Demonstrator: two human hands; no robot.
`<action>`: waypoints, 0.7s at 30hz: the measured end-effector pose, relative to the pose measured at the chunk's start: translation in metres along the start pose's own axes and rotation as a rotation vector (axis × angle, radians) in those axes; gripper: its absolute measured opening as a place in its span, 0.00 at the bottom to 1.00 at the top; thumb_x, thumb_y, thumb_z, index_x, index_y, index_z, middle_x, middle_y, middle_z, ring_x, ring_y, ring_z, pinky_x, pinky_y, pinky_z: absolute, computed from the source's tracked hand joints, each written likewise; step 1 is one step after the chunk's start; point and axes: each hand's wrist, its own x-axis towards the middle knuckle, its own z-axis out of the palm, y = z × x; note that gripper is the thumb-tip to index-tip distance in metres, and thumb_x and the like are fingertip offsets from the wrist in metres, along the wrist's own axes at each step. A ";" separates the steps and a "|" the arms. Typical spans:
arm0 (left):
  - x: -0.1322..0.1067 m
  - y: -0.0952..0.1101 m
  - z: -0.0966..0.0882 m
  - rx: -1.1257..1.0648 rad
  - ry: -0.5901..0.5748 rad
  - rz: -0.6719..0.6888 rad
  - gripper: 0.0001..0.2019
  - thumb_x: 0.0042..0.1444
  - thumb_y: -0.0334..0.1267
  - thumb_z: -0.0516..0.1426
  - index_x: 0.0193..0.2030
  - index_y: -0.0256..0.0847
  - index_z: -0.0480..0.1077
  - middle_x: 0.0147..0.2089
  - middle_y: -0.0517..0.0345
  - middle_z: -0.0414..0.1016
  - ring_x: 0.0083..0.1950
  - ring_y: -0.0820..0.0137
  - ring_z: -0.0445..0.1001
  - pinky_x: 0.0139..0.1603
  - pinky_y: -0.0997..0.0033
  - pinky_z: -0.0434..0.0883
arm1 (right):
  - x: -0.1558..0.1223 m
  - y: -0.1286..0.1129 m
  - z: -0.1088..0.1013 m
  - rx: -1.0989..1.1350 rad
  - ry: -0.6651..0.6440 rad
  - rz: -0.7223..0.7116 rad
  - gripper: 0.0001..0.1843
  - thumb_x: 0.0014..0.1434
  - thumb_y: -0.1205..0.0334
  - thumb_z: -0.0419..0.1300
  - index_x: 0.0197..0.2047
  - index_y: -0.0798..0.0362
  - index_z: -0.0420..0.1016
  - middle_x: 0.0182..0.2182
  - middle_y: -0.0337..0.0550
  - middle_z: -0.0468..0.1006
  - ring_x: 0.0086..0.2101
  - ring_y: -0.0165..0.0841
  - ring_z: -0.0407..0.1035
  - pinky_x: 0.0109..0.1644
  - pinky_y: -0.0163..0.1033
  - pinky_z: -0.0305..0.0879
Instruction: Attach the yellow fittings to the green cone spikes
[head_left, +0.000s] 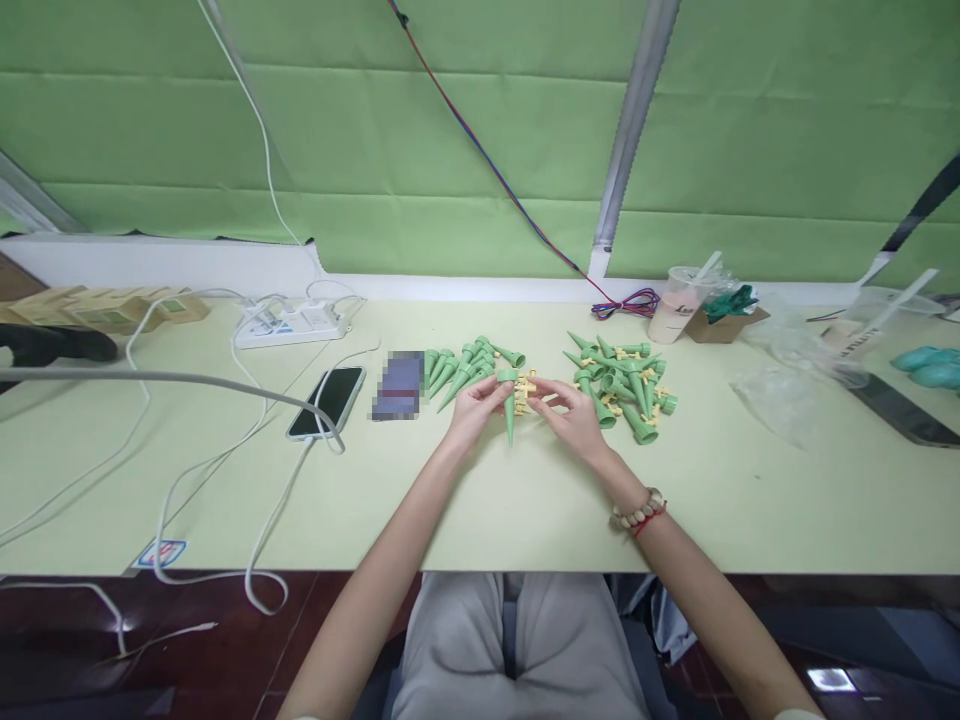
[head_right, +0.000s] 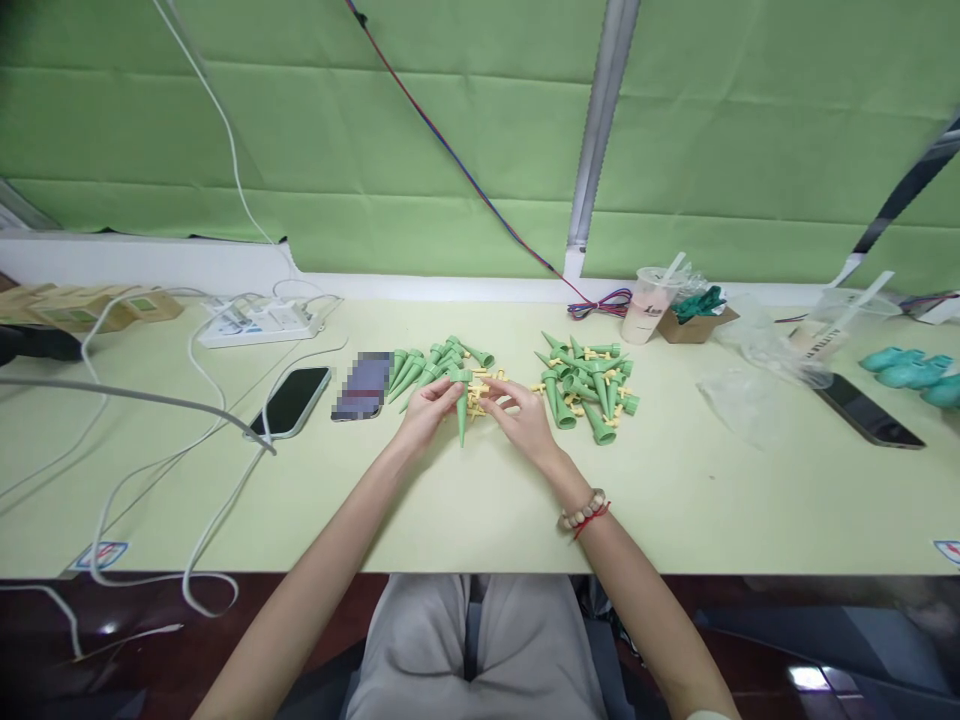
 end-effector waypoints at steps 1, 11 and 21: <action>0.000 0.000 -0.001 -0.010 0.008 -0.005 0.16 0.45 0.48 0.65 0.34 0.36 0.77 0.33 0.53 0.76 0.32 0.73 0.71 0.30 0.76 0.66 | 0.000 0.000 -0.001 -0.035 -0.003 -0.056 0.18 0.55 0.54 0.63 0.48 0.50 0.78 0.39 0.46 0.81 0.33 0.33 0.74 0.33 0.37 0.74; -0.001 0.004 -0.001 -0.049 -0.007 -0.129 0.20 0.42 0.52 0.65 0.31 0.35 0.76 0.29 0.54 0.75 0.27 0.75 0.70 0.27 0.75 0.68 | -0.003 0.001 -0.003 -0.248 -0.010 -0.303 0.11 0.60 0.58 0.59 0.45 0.50 0.78 0.36 0.45 0.80 0.31 0.33 0.74 0.39 0.39 0.72; -0.006 0.006 0.005 -0.031 -0.162 -0.079 0.19 0.48 0.51 0.62 0.38 0.35 0.75 0.28 0.59 0.70 0.22 0.77 0.67 0.25 0.75 0.65 | -0.003 0.002 -0.007 -0.499 -0.021 -0.458 0.12 0.64 0.61 0.53 0.36 0.54 0.77 0.31 0.48 0.80 0.32 0.35 0.73 0.38 0.39 0.68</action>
